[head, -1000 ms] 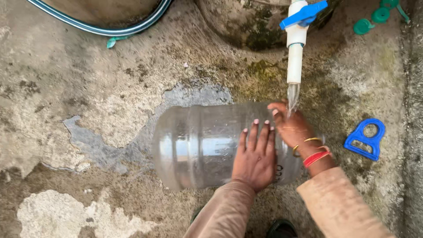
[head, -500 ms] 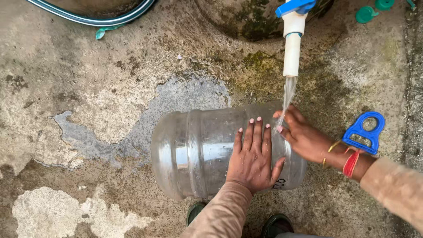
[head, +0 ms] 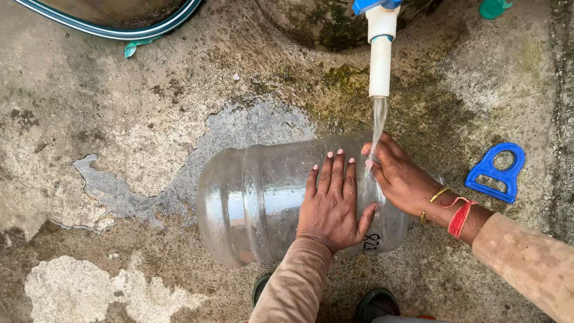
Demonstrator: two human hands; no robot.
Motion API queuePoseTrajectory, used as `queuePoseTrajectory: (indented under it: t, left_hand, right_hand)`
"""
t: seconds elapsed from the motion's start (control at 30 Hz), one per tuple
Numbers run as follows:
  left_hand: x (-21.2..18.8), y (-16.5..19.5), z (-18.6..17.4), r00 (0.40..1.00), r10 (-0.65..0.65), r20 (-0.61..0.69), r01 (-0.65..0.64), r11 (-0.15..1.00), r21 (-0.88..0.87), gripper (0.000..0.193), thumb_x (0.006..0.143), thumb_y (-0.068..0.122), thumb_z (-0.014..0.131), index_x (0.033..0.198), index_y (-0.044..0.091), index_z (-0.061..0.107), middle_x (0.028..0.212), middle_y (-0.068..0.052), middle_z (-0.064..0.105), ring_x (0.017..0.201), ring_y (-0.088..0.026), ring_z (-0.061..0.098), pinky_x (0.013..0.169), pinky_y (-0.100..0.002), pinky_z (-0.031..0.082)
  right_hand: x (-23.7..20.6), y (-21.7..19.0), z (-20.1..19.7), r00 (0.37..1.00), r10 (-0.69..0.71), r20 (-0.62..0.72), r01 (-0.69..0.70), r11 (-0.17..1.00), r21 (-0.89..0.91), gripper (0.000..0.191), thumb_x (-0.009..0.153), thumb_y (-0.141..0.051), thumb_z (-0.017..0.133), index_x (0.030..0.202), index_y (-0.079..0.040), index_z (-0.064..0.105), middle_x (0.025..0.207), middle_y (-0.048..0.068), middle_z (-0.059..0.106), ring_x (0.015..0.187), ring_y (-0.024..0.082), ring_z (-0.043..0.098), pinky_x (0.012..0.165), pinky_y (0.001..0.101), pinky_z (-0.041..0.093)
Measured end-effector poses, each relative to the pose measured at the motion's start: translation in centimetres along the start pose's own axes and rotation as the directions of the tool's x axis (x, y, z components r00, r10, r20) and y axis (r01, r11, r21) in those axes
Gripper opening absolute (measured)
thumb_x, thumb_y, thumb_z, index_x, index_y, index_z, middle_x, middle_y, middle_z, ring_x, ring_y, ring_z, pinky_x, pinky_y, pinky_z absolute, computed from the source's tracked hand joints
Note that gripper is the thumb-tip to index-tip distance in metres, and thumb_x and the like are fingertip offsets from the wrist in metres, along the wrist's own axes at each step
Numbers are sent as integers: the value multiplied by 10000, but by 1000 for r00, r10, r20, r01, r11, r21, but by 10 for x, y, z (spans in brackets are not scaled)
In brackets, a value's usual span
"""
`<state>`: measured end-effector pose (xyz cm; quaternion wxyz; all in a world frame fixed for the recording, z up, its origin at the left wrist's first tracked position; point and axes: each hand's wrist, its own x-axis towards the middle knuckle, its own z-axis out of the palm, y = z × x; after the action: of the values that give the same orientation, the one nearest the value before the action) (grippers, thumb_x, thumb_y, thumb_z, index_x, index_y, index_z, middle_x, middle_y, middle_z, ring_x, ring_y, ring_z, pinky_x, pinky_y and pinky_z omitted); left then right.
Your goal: The person carries a large empty water dispenser jug by its blue handle to an outdoor tap, removes the handle, and rinses the jug under running water. They roll the jug under the stream, rub its exterior with both hands, and rinse the neck and opening.
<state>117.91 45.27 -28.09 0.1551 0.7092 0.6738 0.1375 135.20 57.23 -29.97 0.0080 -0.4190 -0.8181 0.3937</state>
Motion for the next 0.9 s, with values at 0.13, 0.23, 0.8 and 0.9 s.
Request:
queuePoseTrajectory:
  t: [0.13, 0.23, 0.8, 0.9]
  left_hand:
    - [-2, 0, 0, 1000, -2, -1, 2, 1000, -4, 874, 956, 584, 442, 1544, -55, 340, 1623, -284, 302, 1531, -423, 261, 1230, -584, 182]
    - [-5, 2, 2, 1000, 4, -2, -3, 1000, 15, 877, 963, 577, 442, 1549, -65, 325, 1624, -287, 295, 1533, -427, 255, 1221, -588, 188]
    - [-25, 11, 10, 1000, 14, 0, -14, 1000, -3, 872, 965, 582, 447, 1552, -54, 343, 1649, -287, 269, 1555, -427, 224, 1222, -592, 189]
    - [-27, 13, 12, 1000, 16, -24, -16, 1000, 15, 866, 969, 579, 450, 1555, -49, 346, 1651, -289, 269, 1559, -420, 227, 1228, -591, 187]
  right_hand:
    - [1, -4, -3, 991, -123, -59, 115, 986, -122, 347, 1002, -186, 521, 1311, -28, 509, 1593, 280, 297, 1494, 470, 300, 1173, 503, 338]
    - [1, -7, -7, 998, -68, -5, 68, 993, -102, 428, 984, -219, 524, 1383, -67, 497, 1630, 254, 258, 1487, 445, 291, 1162, 504, 331]
    - [-17, -50, -27, 940, 185, 288, 45, 767, -640, 772, 846, -373, 484, 1577, -164, 344, 1700, 51, 116, 1581, 369, -23, 1125, 697, 8]
    - [-3, -50, -25, 956, 131, 263, 82, 742, -665, 737, 842, -331, 490, 1546, -137, 388, 1740, 92, 78, 1565, 419, 0, 1105, 741, 18]
